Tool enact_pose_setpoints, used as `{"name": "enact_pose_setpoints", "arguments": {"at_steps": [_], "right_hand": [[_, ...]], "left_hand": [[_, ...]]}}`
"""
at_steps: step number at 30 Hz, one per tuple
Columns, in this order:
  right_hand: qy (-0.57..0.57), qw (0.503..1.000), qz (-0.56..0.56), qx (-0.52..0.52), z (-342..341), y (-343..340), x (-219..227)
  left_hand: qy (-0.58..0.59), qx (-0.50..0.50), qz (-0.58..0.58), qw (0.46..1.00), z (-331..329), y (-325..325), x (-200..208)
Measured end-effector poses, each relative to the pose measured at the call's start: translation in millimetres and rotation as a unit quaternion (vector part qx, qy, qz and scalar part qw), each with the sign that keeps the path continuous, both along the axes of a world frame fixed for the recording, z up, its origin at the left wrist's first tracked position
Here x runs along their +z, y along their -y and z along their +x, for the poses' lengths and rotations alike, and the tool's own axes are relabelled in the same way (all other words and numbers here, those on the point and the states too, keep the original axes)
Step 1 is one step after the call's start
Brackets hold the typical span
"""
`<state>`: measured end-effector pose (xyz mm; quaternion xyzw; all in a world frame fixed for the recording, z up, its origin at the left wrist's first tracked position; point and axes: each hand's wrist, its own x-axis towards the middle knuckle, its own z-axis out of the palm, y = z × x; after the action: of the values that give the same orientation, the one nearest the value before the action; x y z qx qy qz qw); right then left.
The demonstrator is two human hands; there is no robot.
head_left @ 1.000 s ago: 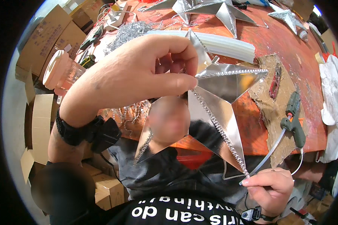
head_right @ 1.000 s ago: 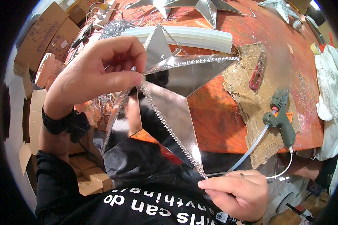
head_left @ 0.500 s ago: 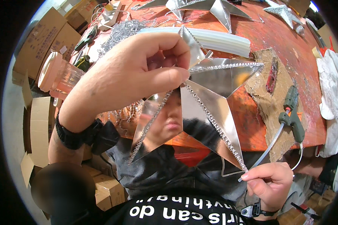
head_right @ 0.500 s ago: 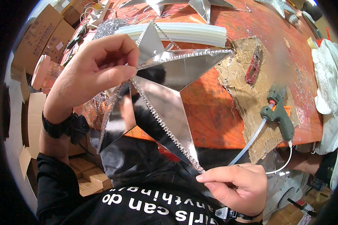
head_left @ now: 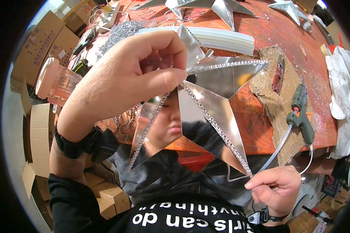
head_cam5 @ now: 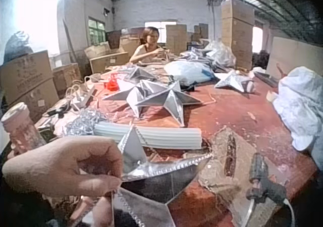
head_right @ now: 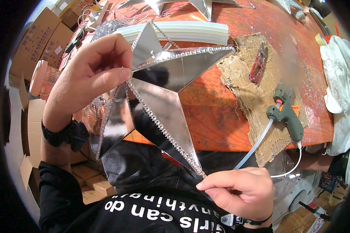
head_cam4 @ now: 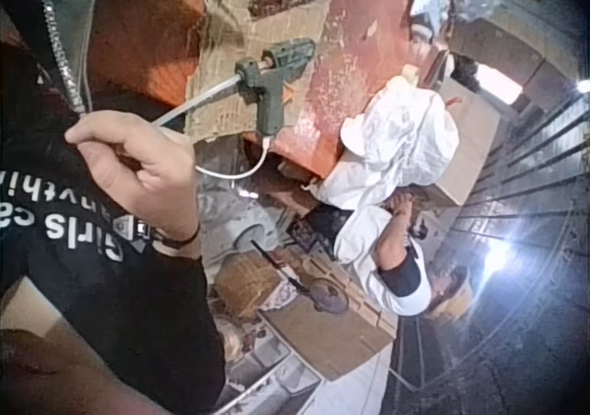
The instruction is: The person uses a hot glue gun to apply adhesive to the edges of a silver, star-shaped decoration. They then press a silver beaded chain onto the glued edges to secure it. The person repeats this process along the star's perimeter, handling the star and the chain with their hands while working at a cluttered table.
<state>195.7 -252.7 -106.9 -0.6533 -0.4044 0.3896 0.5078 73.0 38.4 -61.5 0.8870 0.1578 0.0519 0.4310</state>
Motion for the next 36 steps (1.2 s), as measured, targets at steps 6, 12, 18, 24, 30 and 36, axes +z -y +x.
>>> {"name": "enact_pose_setpoints", "arguments": {"at_steps": [6, 12, 18, 24, 30, 36], "right_hand": [[-0.003, 0.999, 0.034, 0.007, -3, -4, 0], [-0.007, 0.999, 0.030, 0.019, -2, -2, -5], [-0.017, 0.999, 0.033, 0.028, -1, -3, -5], [0.035, 0.997, 0.061, 0.039, 0, -7, -9], [0.037, 0.996, 0.074, 0.041, 0, -7, -18], [0.145, 0.975, -0.027, 0.169, 13, -1, -13]], "left_hand": [[-0.027, 0.010, -0.003, 1.000, 1, 2, 4], [-0.025, 0.023, 0.017, 0.999, 1, 0, 0], [-0.024, 0.018, 0.019, 0.999, 0, 1, 2], [-0.015, 0.026, 0.013, 0.999, 0, 1, 1], [-0.038, 0.034, 0.036, 0.998, -1, 5, 6], [-0.050, 0.009, 0.061, 0.997, -2, 7, 15]]}}
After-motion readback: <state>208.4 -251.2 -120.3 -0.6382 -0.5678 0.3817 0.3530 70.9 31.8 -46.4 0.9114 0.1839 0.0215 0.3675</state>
